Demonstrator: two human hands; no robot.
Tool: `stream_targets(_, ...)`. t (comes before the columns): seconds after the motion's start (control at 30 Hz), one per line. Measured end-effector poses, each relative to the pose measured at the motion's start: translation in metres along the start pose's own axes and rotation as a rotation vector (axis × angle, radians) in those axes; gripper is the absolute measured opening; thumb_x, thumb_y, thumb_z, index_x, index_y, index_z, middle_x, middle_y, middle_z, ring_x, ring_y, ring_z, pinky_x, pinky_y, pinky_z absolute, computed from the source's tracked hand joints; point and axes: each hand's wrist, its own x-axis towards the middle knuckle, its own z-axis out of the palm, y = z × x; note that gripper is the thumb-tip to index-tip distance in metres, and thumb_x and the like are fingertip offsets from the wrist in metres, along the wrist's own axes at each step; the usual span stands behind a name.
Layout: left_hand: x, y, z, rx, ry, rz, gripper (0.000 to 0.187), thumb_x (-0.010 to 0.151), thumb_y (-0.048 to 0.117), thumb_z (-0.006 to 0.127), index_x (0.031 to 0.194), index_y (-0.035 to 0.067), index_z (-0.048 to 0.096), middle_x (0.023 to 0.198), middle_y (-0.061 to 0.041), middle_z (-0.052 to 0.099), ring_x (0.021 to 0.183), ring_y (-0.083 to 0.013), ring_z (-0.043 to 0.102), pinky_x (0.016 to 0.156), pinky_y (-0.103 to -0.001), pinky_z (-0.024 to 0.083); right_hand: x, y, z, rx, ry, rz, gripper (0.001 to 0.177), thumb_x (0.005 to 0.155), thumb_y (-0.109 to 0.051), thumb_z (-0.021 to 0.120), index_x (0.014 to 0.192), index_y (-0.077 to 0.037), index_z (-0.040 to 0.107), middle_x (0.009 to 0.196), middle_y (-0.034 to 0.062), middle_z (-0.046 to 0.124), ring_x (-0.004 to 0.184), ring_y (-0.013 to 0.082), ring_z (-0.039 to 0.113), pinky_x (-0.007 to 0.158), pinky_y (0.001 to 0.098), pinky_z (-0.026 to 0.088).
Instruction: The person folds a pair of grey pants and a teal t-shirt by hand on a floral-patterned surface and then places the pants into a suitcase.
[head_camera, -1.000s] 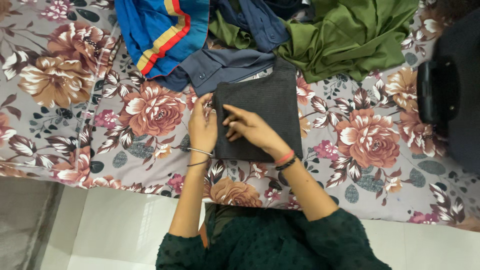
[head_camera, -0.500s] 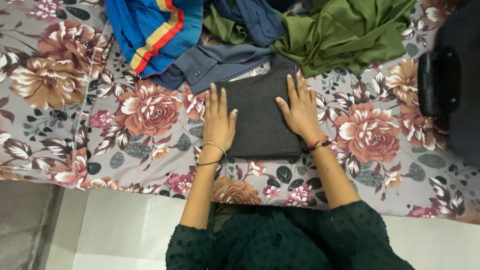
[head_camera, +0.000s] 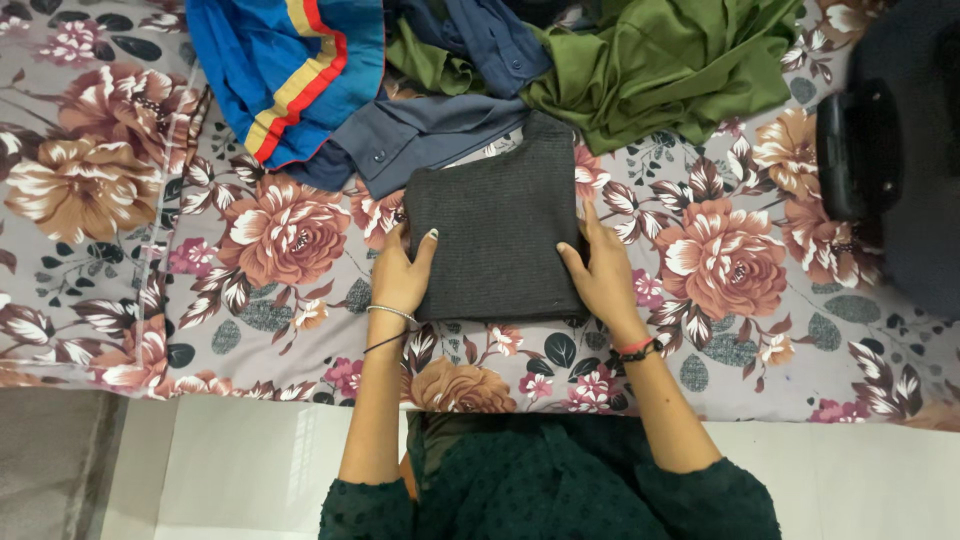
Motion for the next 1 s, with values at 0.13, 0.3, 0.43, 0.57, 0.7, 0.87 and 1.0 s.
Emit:
stream_targets(0.13,0.005,-0.002,0.0,-0.063,-0.063,0.102,0.065,0.098,0.037,0.068,0.141,-0.007,0.049,0.131,-0.025,0.069,0.121,-0.0327,0.069,0.104,-0.037,0.05,0.001,0.018,0.014,0.399,0.068,0.055,0.072,0.092,-0.016,0.072,0.151,0.01,0.04,0.126,0.0218,0.068,0.108,0.0259,0.07,0.088,0.0357,0.055)
stream_targets(0.3,0.009,0.001,0.011,-0.32,0.013,0.4,0.08,0.099,0.016,0.065,0.158,-0.005,0.014,0.155,-0.026,0.041,0.143,-0.0347,0.045,0.116,-0.041,0.035,0.021,0.029,0.027,0.827,-0.077,0.46,0.052,0.095,-0.009,0.069,0.143,0.006,0.055,0.105,0.0073,0.073,0.089,0.011,0.066,0.078,0.0263,0.055)
stream_targets(0.43,0.01,0.029,0.01,-0.41,-0.096,0.454,0.068,0.102,0.01,0.057,0.16,0.003,0.023,0.16,-0.02,0.036,0.146,-0.0308,0.04,0.119,-0.038,0.031,0.02,0.014,-0.001,1.055,-0.134,0.408,0.048,0.092,-0.005,0.064,0.139,0.003,0.061,0.105,0.0028,0.075,0.089,0.0092,0.069,0.08,0.0239,0.057)
stream_targets(0.57,-0.003,0.089,0.022,-0.377,-0.228,0.482,0.041,0.106,0.009,0.05,0.146,0.003,0.046,0.144,-0.013,0.052,0.132,-0.021,0.049,0.114,-0.031,0.038,0.015,0.013,-0.078,0.946,0.026,0.363,0.054,0.091,-0.003,0.067,0.144,-0.013,0.057,0.085,-0.0005,0.059,0.075,0.0065,0.053,0.067,0.0232,0.044)
stream_targets(0.7,-0.017,0.184,0.052,-0.366,-0.465,0.473,0.029,0.109,0.013,0.047,0.127,0.002,0.067,0.123,-0.005,0.069,0.115,-0.0142,0.059,0.104,-0.028,0.044,0.004,0.019,-0.188,0.696,0.092,0.317,0.035,0.099,-0.006,0.063,0.132,-0.007,0.073,0.091,-0.0024,0.066,0.078,0.006,0.051,0.069,0.0224,0.044)
stream_targets(0.87,-0.049,0.333,0.104,-0.408,-0.676,0.7,0.033,0.108,0.013,0.05,0.136,0.002,0.063,0.131,-0.004,0.067,0.121,-0.0103,0.059,0.108,-0.026,0.042,-0.016,0.022,-0.348,0.392,0.321,0.184,0.032,0.097,-0.007,0.063,0.128,-0.003,0.07,0.113,0.0019,0.075,0.097,0.0073,0.061,0.087,0.0247,0.052)
stream_targets(1.0,-0.067,0.446,0.158,-0.317,-0.845,0.628,0.052,0.105,0.011,0.062,0.157,0.007,0.06,0.096,-0.007,0.055,0.084,-0.0161,0.04,0.072,-0.029,0.034,-0.027,0.052,-0.476,0.121,0.448,0.053,0.032,0.101,-0.004,0.062,0.133,-0.001,0.068,0.128,0.0052,0.073,0.117,0.0106,0.066,0.102,0.0258,0.051)
